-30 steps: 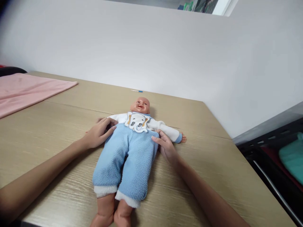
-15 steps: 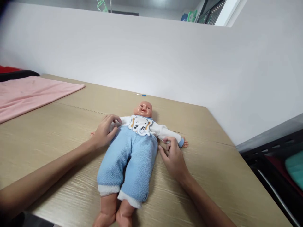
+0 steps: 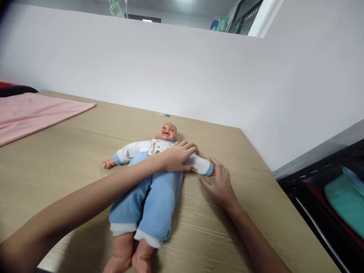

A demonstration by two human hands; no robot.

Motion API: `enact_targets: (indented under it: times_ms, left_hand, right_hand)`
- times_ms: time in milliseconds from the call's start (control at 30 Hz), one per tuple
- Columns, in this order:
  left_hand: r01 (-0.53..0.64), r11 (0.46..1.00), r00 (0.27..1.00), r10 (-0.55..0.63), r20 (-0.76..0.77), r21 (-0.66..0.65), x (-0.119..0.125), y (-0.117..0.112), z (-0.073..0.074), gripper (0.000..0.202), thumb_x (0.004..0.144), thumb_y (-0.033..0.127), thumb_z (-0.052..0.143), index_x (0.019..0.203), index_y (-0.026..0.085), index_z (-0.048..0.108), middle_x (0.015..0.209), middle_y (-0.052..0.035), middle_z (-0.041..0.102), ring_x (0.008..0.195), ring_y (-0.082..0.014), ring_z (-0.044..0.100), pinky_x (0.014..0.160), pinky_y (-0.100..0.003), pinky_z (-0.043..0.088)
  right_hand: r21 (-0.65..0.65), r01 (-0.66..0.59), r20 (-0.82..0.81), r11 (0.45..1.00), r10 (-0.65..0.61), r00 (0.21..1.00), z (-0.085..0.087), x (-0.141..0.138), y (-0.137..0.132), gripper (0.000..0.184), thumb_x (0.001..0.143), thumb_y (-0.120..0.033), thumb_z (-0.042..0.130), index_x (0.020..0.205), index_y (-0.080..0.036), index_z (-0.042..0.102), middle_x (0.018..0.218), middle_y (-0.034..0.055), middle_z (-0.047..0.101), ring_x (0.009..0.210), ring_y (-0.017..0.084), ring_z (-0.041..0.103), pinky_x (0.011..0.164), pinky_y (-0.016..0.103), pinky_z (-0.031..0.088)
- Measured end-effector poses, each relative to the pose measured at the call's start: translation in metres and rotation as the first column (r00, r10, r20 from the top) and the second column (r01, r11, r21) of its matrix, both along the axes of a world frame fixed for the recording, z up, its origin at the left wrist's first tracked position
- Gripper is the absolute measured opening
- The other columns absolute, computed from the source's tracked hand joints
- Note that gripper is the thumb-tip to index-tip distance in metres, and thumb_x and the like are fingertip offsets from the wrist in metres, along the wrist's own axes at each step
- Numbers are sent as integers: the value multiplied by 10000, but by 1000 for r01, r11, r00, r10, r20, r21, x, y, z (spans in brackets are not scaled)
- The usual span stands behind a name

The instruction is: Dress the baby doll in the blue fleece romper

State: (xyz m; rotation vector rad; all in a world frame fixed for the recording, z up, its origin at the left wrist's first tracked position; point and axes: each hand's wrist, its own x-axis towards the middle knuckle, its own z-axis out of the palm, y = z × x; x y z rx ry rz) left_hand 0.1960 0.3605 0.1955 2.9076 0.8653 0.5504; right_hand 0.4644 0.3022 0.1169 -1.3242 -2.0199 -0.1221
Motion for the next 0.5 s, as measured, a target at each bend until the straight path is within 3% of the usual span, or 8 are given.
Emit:
enact_targets:
  times_ms: [133, 233, 367, 500]
  left_hand:
    - [-56, 998, 990, 54, -132, -9, 13, 4, -11, 723, 921, 521, 803, 1479, 134, 558, 1502, -171, 637, 1364, -374, 555, 1133, -501, 451]
    - [-97, 994, 987, 102, -123, 42, 13, -4, -16, 656, 935, 476, 775, 1436, 101, 578, 1410, -172, 679, 1301, -373, 591, 1080, -505, 471]
    - [-115, 992, 991, 119, -63, 55, 10, -11, -16, 482, 967, 382, 705, 1362, 122, 611, 1342, -169, 698, 1235, -366, 613, 1032, -506, 493]
    - [-106, 994, 991, 105, 88, 12, 5, -7, -17, 408, 955, 333, 679, 1318, 152, 628, 1290, -160, 718, 1169, -363, 633, 1010, -503, 510]
  right_hand:
    - [-117, -10, -171, 993, -10, 985, 1, 6, 2, 513, 898, -497, 832, 1301, -224, 672, 1249, 148, 755, 1117, 346, 739, 1000, 514, 596]
    - [-109, -12, -284, 994, -19, 959, 5, -3, -5, 450, 845, -526, 892, 1148, -253, 703, 1128, 102, 754, 1027, 320, 735, 929, 482, 607]
    - [-188, -142, -543, 972, 18, 840, 8, -26, -18, 551, 824, -507, 927, 1196, -268, 598, 1086, 64, 713, 942, 265, 732, 824, 408, 632]
    - [-107, -153, -652, 982, 47, 757, 8, -38, -25, 664, 833, -461, 921, 1307, -284, 491, 1227, 93, 642, 1108, 265, 702, 978, 442, 631]
